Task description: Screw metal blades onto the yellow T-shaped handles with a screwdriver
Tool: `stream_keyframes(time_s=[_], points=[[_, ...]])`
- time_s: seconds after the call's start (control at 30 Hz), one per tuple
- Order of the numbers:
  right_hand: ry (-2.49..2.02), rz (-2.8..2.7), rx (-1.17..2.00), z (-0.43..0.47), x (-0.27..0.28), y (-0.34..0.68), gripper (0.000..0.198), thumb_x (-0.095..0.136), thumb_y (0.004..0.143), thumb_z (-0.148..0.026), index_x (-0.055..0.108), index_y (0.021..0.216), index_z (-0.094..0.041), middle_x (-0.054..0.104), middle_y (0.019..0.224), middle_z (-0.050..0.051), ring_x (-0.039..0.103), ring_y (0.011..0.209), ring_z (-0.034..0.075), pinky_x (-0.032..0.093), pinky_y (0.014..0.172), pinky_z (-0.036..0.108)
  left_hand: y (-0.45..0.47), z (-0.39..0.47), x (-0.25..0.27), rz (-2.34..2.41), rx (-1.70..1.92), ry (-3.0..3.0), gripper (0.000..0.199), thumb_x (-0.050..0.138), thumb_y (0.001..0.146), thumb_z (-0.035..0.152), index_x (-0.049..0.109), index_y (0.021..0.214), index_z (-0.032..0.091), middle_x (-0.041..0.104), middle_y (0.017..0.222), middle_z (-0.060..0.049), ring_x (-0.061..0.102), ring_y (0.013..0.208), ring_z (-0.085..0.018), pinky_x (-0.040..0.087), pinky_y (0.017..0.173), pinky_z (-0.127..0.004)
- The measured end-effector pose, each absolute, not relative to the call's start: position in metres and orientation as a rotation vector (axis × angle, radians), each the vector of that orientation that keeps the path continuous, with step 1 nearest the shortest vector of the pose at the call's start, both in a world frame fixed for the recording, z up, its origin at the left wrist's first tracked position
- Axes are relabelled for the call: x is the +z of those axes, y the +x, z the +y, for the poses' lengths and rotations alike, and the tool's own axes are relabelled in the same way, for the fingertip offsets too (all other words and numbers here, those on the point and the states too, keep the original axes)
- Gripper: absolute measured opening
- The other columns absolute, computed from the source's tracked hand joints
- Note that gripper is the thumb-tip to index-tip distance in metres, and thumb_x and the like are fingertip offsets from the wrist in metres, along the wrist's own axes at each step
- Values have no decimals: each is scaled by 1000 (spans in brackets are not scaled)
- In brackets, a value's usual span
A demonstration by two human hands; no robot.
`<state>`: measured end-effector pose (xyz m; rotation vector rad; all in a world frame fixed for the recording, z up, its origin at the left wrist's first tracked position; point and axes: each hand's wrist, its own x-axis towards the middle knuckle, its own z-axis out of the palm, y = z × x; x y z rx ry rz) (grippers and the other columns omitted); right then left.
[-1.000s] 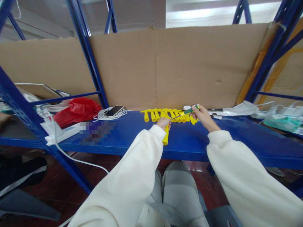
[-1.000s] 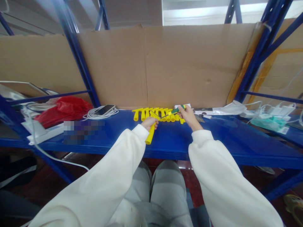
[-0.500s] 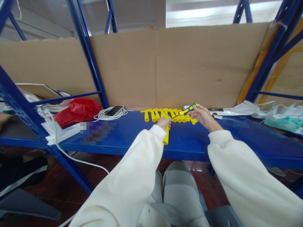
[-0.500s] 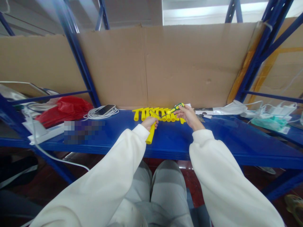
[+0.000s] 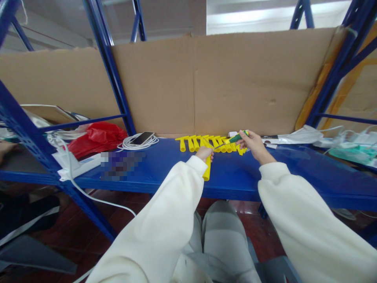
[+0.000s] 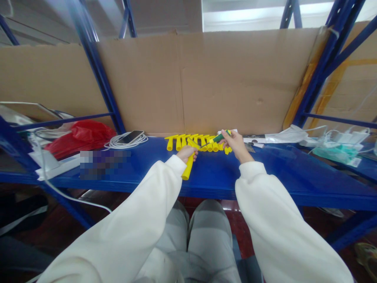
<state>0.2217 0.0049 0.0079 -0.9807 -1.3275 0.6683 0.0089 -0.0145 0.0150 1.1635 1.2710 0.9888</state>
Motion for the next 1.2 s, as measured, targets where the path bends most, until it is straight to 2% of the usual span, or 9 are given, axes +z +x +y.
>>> stream_keyframes(time_s=[0.2, 0.37, 0.53, 0.7, 0.9, 0.97, 1.1, 1.2], points=[[-992, -1331, 737, 3, 9, 223, 53, 80, 68, -67, 62, 81, -20, 70, 62, 2, 60, 45, 11, 41, 41, 19, 9, -13, 14, 1277, 1006, 1155, 10, 58, 83, 5, 59, 85, 15, 43, 48, 7, 37, 39, -7, 30, 41, -18], [-935, -1335, 878, 4, 8, 226, 39, 81, 75, -51, 65, 98, -23, 67, 64, -2, 63, 52, 12, 43, 45, 19, 8, -12, 15, 1291, 1012, 1154, 14, 53, 83, 1, 59, 83, 14, 43, 47, 7, 38, 39, -7, 32, 42, -19], [-895, -1350, 942, 7, 6, 229, 38, 77, 78, -44, 63, 109, -27, 67, 68, -2, 63, 56, 13, 43, 46, 19, 8, -11, 14, 1300, 1019, 1153, 18, 51, 83, -2, 56, 78, 15, 42, 46, 7, 37, 39, -6, 32, 43, -19], [-884, -1357, 902, 10, 3, 229, 43, 79, 76, -48, 63, 110, -27, 66, 68, -2, 63, 56, 13, 43, 46, 19, 8, -10, 13, 1296, 1020, 1153, 19, 56, 82, 0, 53, 73, 16, 43, 48, 7, 37, 40, -6, 31, 43, -18], [-863, -1346, 687, 7, 4, 223, 51, 82, 66, -65, 61, 81, -21, 60, 56, -3, 52, 44, 8, 39, 40, 18, 8, -12, 13, 1273, 999, 1176, 16, 57, 84, 2, 54, 77, 16, 43, 50, 8, 37, 40, -5, 31, 43, -18], [-874, -1352, 658, 5, 5, 221, 54, 81, 65, -69, 60, 76, -21, 59, 54, -3, 52, 42, 8, 39, 38, 18, 9, -12, 13, 1271, 998, 1178, 16, 58, 83, 2, 54, 78, 16, 44, 51, 8, 37, 40, -5, 31, 43, -18], [-881, -1343, 720, 2, 7, 219, 54, 81, 66, -68, 63, 83, -21, 61, 54, -2, 54, 41, 10, 42, 39, 19, 8, -12, 13, 1278, 993, 1185, 17, 52, 86, 1, 54, 78, 16, 44, 50, 7, 38, 40, -6, 31, 43, -18], [-838, -1323, 848, 0, 10, 219, 48, 82, 70, -60, 66, 94, -21, 67, 60, -1, 61, 47, 12, 47, 42, 20, 8, -12, 13, 1274, 990, 1193, 17, 53, 86, 1, 54, 78, 16, 44, 50, 7, 39, 40, -7, 31, 44, -19]])
